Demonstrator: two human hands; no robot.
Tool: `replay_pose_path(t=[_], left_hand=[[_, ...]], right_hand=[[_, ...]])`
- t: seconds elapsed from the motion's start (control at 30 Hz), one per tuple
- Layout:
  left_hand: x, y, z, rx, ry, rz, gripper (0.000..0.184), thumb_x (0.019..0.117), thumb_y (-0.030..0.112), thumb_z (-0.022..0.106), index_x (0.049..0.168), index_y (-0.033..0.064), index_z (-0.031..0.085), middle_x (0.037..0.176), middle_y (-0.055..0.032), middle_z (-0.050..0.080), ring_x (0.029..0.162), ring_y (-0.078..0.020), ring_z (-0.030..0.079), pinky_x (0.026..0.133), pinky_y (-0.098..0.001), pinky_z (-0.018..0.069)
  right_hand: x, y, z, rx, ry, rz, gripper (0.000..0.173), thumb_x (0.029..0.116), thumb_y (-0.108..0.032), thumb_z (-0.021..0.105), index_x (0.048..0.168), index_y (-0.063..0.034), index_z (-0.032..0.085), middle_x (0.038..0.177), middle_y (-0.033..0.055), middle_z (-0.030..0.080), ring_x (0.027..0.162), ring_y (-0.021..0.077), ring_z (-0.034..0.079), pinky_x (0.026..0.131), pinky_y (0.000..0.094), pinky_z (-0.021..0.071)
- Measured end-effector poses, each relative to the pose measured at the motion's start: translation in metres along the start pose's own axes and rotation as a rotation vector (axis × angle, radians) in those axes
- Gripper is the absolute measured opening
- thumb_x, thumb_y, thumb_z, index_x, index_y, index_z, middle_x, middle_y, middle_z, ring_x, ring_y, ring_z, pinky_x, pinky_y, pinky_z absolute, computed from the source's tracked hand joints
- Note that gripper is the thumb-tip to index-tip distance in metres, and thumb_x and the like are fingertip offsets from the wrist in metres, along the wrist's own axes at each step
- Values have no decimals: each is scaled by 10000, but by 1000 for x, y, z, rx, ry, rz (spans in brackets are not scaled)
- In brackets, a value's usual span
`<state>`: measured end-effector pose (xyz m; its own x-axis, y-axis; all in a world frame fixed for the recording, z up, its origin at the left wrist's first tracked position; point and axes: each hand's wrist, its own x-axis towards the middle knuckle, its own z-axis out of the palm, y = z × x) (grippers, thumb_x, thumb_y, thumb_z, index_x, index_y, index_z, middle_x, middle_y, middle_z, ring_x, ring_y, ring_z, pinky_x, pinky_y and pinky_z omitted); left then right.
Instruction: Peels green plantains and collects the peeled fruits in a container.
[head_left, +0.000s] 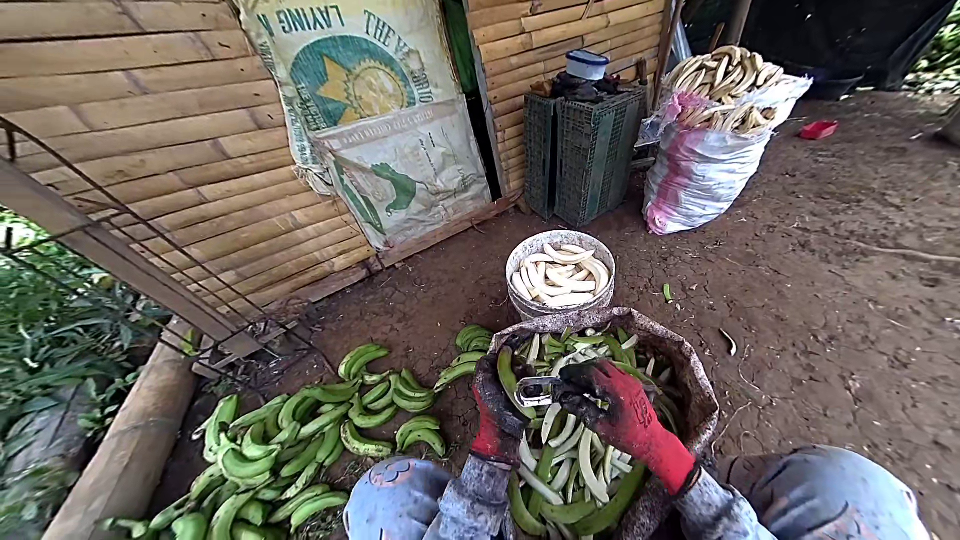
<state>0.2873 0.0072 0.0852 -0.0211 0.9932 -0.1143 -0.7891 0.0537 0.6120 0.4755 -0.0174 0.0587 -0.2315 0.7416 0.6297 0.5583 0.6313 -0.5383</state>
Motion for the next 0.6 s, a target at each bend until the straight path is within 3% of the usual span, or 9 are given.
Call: replay_pose_path(t=[0.1, 0.17, 0.23, 0.27, 0.4, 0.47, 0.5, 0.57, 0.6], left_hand=[[4, -1, -11, -440, -140, -233, 618, 1061, 462, 171, 854, 78, 610, 610, -14, 619, 492, -112, 621, 478, -231, 539], [-1, -3, -4, -198, -133, -115, 527, 1109, 359, 181, 953, 85, 604, 644, -8, 615, 515, -98, 620, 503, -221, 550], [-5, -9, 0, 313, -77, 150, 317, 1111, 136, 301, 1170, 15, 588, 781, -28, 628, 633, -79, 623, 611, -218, 565], [-8, -11, 0, 471, -63, 204, 280, 1086, 97, 370, 1224, -19, 584, 866, -55, 646, 715, -94, 633, 684, -243, 566], [-17, -19, 3, 563, -36, 117, 315, 1104, 176, 301, 1187, 10, 555, 828, -36, 631, 640, -77, 600, 591, -230, 542], [-21, -17, 0, 697, -68, 122, 357, 1106, 153, 347, 1295, -55, 566, 1028, -86, 668, 858, -74, 639, 809, -234, 548], [-22, -18, -2, 648, -55, 78, 361, 1111, 142, 331, 1296, -51, 573, 1028, -77, 673, 862, -52, 636, 814, -202, 537], [-13, -18, -8, 262, -18, -140, 441, 1131, 278, 205, 1106, 53, 583, 726, -20, 622, 538, -61, 598, 490, -190, 527], [-7, -15, -14, 53, -51, -240, 510, 1116, 382, 198, 1051, 71, 598, 676, -39, 617, 486, -110, 600, 433, -240, 526]], right_hand=[[-1, 3, 5, -140, -40, -192, 313, 947, -430, 637, 1122, -199, 753, 1058, 69, 753, 1000, 265, 719, 852, 446, 585], [3, 3, 5, -221, -22, -222, 307, 939, -402, 631, 1133, -201, 759, 1061, 86, 752, 1006, 300, 721, 868, 471, 580], [6, -2, 6, -276, 17, -189, 303, 921, -368, 634, 1133, -193, 761, 1041, 92, 753, 981, 312, 726, 837, 474, 585], [8, -6, 6, -274, 24, -140, 310, 897, -328, 651, 1139, -169, 762, 1036, 112, 753, 973, 335, 729, 815, 492, 590], [15, -9, 5, -167, -80, 215, 373, 877, -197, 685, 1218, -51, 721, 1101, 218, 717, 1001, 411, 706, 824, 552, 571], [17, -1, 4, -152, -136, 419, 390, 934, -213, 647, 1284, -44, 672, 1156, 224, 695, 1022, 395, 700, 851, 546, 562], [18, 2, 4, -153, -147, 466, 390, 951, -230, 632, 1291, -42, 661, 1165, 222, 691, 1030, 389, 697, 862, 544, 555], [15, 7, 5, -109, -81, 455, 377, 939, -226, 646, 1263, -35, 675, 1142, 210, 701, 1016, 365, 703, 870, 526, 558], [14, 8, 4, -67, -37, 414, 378, 921, -217, 670, 1250, -32, 686, 1129, 201, 707, 1007, 349, 707, 873, 512, 563]])
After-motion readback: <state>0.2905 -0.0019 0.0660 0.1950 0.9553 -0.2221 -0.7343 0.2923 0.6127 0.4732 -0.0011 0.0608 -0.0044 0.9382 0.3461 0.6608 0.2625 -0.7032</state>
